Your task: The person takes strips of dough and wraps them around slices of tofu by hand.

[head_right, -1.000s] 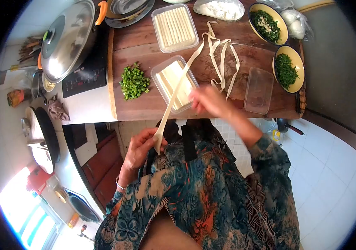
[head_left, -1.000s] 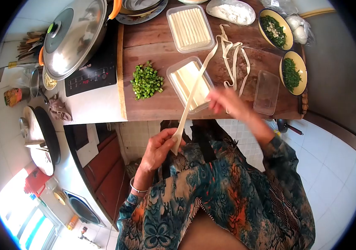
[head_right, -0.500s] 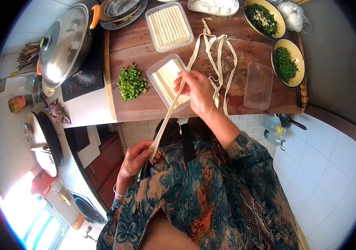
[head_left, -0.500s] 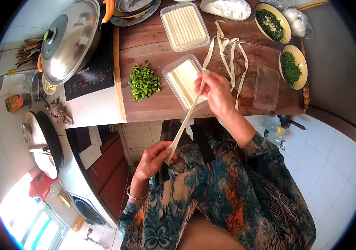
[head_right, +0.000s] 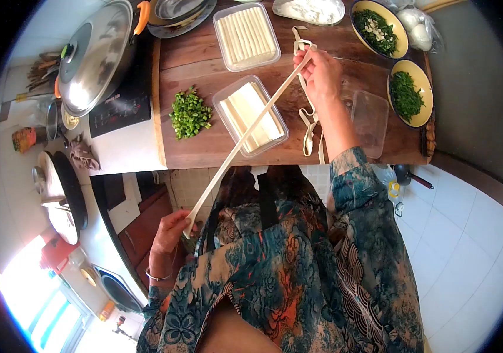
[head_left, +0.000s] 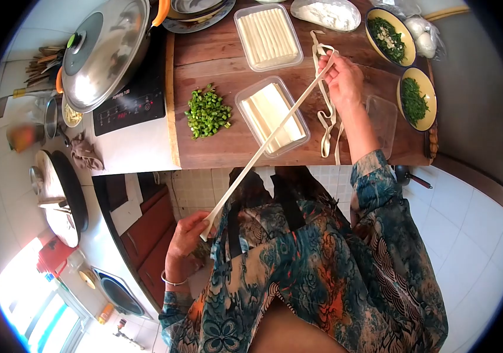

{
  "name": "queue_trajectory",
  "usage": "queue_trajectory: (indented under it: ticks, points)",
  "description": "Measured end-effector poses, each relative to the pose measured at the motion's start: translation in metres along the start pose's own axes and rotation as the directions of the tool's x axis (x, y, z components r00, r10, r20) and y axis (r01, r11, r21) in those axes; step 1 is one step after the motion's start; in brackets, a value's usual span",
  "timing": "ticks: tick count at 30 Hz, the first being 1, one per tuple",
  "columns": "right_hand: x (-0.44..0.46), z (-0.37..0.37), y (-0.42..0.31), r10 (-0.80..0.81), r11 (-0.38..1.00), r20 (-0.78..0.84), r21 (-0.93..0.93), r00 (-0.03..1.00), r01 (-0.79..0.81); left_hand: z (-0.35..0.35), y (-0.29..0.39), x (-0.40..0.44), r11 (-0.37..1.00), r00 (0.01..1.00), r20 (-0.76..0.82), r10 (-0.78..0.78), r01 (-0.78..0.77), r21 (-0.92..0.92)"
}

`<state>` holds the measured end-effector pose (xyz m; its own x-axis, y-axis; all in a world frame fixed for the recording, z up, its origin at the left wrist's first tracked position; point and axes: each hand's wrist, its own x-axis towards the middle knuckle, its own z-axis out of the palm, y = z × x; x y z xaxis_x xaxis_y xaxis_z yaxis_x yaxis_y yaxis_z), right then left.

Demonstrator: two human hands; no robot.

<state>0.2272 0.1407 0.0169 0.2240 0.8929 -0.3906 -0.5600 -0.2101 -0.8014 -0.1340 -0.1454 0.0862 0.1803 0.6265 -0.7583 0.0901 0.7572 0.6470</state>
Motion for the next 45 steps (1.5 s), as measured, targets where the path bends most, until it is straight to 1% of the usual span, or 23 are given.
queue_trajectory:
  ticks: [2,3,6,7,8,10,12,13,14,15,16,18,21,24,27,30,31,34,40,41,42,44,45]
  points:
    - [0.003,0.003,-0.007,-0.016,1.000,0.002,-0.010,1.000,0.016,-0.008,-0.007,-0.002,0.999,0.998,-0.049,-0.028,0.029,0.014]
    - [0.002,0.007,-0.012,-0.022,1.000,-0.009,-0.018,1.000,0.022,-0.009,-0.008,-0.001,0.999,0.998,-0.057,-0.017,0.019,0.029]
    - [-0.004,0.025,-0.014,-0.098,0.945,0.048,-0.310,0.994,0.108,-0.009,-0.001,0.009,0.998,0.994,-0.110,0.025,-0.018,0.066]
    - [-0.004,0.024,-0.010,-0.001,0.828,0.160,-0.553,0.987,0.090,-0.001,0.007,0.019,0.997,0.988,-0.145,0.049,-0.039,0.073]
    - [-0.007,0.020,-0.010,0.042,0.629,0.254,-0.758,0.966,0.171,0.008,0.015,0.030,0.995,0.981,-0.181,0.072,-0.059,0.078]
    - [-0.004,0.004,-0.007,-0.064,0.322,0.260,-0.909,0.964,0.266,0.035,0.050,0.040,0.985,0.980,-0.148,0.135,-0.149,-0.085]
    - [-0.028,-0.002,-0.018,-0.025,0.545,0.277,-0.802,0.961,0.245,0.056,0.065,0.049,0.938,0.976,-0.066,0.206,-0.216,-0.271]
    - [-0.052,0.001,-0.019,0.121,0.609,0.324,-0.771,0.938,0.187,0.064,0.073,0.051,0.930,0.971,-0.031,0.236,-0.235,-0.284]
    - [-0.079,0.005,-0.018,0.257,0.661,0.371,-0.741,0.893,0.117,0.071,0.081,0.053,0.921,0.964,0.008,0.267,-0.253,-0.297]
    - [-0.103,0.006,-0.008,0.423,0.641,0.450,-0.762,0.787,0.091,0.076,0.086,0.053,0.913,0.953,0.052,0.297,-0.268,-0.307]
    - [-0.124,0.007,0.006,0.566,0.618,0.506,-0.783,0.651,0.071,0.082,0.089,0.054,0.900,0.948,0.043,0.316,-0.286,-0.328]
    - [-0.156,0.008,0.028,0.621,0.719,0.552,-0.684,0.556,-0.124,0.089,0.093,0.057,0.872,0.934,0.023,0.356,-0.324,-0.367]
    - [-0.176,0.031,0.036,0.554,0.819,0.552,-0.496,0.623,-0.289,0.087,0.087,0.063,0.910,0.935,0.077,0.347,-0.315,-0.269]
    - [-0.180,0.041,0.043,0.450,0.850,0.473,-0.488,0.758,-0.200,0.088,0.094,0.058,0.933,0.944,0.074,0.322,-0.303,-0.192]
    - [-0.178,0.037,0.047,0.395,0.877,0.438,-0.443,0.808,-0.189,0.090,0.088,0.060,0.927,0.964,-0.022,0.267,-0.263,-0.266]
    - [-0.176,0.041,0.043,0.322,0.893,0.396,-0.429,0.860,-0.137,0.087,0.079,0.065,0.942,0.987,0.051,0.154,-0.131,-0.309]
    - [-0.176,0.041,0.042,0.307,0.885,0.390,-0.453,0.868,-0.110,0.087,0.078,0.065,0.936,0.988,0.039,0.150,-0.129,-0.328]
    - [-0.175,0.046,0.040,0.289,0.906,0.329,-0.398,0.899,-0.146,0.089,0.076,0.063,0.921,0.991,0.011,0.133,-0.120,-0.370]
    - [-0.154,0.043,0.031,0.128,0.917,0.270,-0.399,0.954,-0.010,0.080,0.074,0.055,0.925,0.993,-0.002,0.120,-0.113,-0.363]
    - [-0.149,0.043,0.029,0.128,0.923,0.239,-0.383,0.963,-0.027,0.078,0.072,0.054,0.930,0.994,-0.006,0.113,-0.108,-0.352]
    - [-0.143,0.042,0.027,0.107,0.936,0.243,-0.351,0.964,-0.015,0.076,0.070,0.052,0.934,0.994,-0.009,0.106,-0.103,-0.342]
    - [-0.134,0.039,0.023,0.116,0.952,0.194,-0.302,0.974,-0.053,0.073,0.065,0.051,0.930,0.990,-0.023,0.137,-0.136,-0.341]
    - [-0.129,0.037,0.020,0.096,0.959,0.207,-0.281,0.974,-0.035,0.070,0.062,0.051,0.930,0.990,-0.028,0.137,-0.138,-0.342]
